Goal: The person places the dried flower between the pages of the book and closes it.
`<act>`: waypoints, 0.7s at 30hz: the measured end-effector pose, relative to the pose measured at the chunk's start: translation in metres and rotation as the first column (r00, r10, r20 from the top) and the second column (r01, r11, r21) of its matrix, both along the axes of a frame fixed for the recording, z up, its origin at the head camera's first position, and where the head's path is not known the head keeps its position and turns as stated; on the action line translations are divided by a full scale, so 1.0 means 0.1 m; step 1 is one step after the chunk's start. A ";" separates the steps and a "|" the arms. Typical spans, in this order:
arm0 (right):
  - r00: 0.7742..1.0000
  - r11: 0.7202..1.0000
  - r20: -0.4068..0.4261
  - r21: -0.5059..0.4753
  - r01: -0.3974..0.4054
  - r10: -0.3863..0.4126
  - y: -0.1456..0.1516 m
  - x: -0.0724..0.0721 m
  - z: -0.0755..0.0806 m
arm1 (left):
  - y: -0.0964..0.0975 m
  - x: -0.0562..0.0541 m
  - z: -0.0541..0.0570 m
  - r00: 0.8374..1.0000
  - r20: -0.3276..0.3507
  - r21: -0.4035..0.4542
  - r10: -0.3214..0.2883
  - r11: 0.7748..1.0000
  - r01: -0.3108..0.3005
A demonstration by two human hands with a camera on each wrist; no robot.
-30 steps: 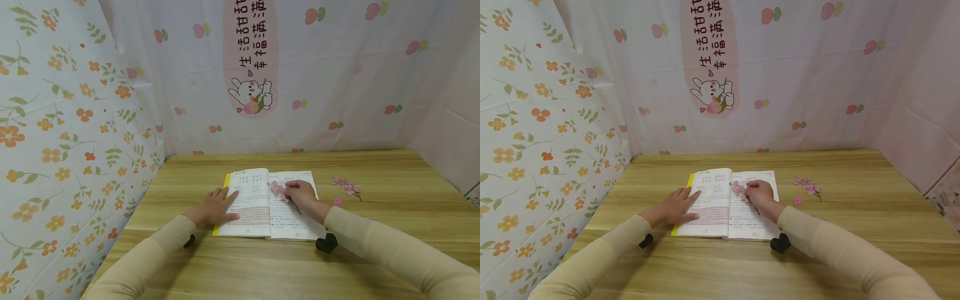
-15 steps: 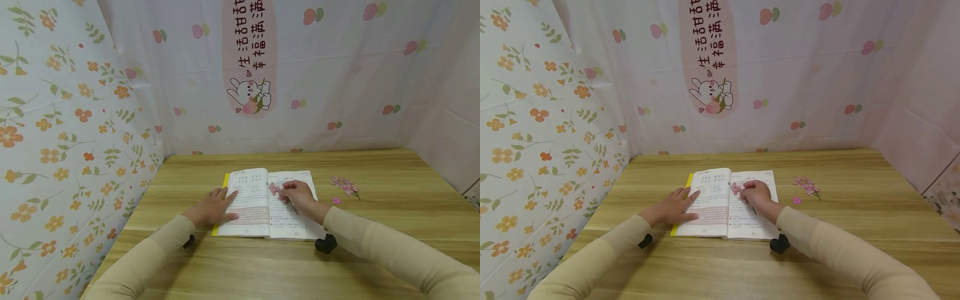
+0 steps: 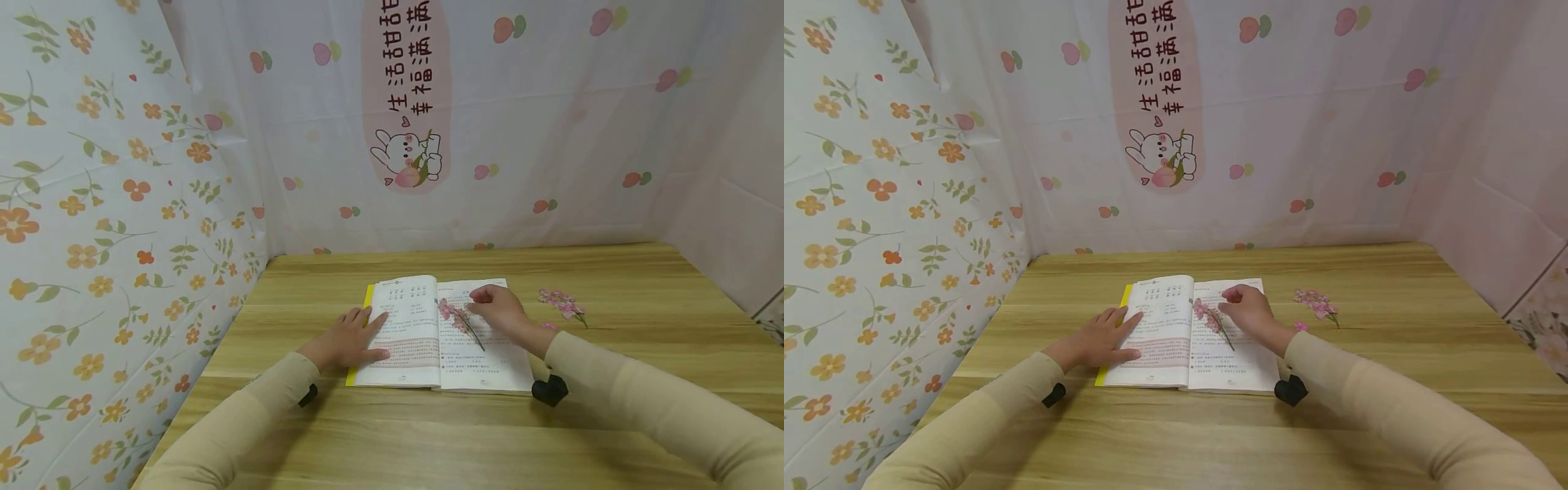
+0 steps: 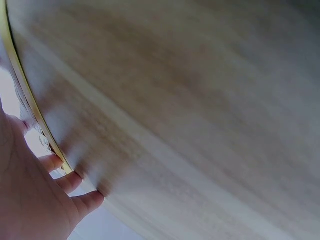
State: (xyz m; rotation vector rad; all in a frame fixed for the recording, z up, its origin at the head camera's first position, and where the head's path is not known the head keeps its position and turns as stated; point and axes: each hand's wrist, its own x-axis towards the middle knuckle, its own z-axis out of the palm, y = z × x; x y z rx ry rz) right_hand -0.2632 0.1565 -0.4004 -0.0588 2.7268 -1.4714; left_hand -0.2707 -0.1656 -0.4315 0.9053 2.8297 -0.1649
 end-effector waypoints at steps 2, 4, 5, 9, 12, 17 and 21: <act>1.000 0.999 -0.023 0.036 -0.019 0.020 0.08 -0.04 0.02 | 0.00 0.00 0.00 1.000 0.002 0.001 0.001 1.000 -0.001; 0.998 0.996 -0.039 0.082 -0.038 0.041 0.15 -0.09 0.04 | 0.00 0.00 -0.01 1.000 0.003 0.003 0.002 1.000 -0.002; 0.998 0.994 -0.043 0.103 -0.047 0.052 0.19 -0.12 0.03 | 0.00 0.00 -0.01 1.000 0.003 0.006 0.001 1.000 -0.001; 0.992 0.970 -0.063 0.226 -0.093 0.110 0.32 -0.26 0.00 | 0.00 0.01 0.00 1.000 0.006 0.005 0.002 1.000 -0.002; 0.983 0.936 -0.085 0.329 -0.125 0.161 0.39 -0.33 -0.04 | -0.01 0.01 0.01 1.000 0.015 0.013 0.001 1.000 -0.001; 0.974 0.891 -0.070 0.421 -0.168 0.217 0.47 -0.44 -0.08 | -0.01 0.00 0.00 1.000 0.022 0.019 -0.008 1.000 0.008; 0.965 0.848 -0.060 0.493 -0.194 0.256 0.49 -0.53 -0.10 | -0.01 0.00 0.00 1.000 0.021 0.023 -0.011 1.000 0.010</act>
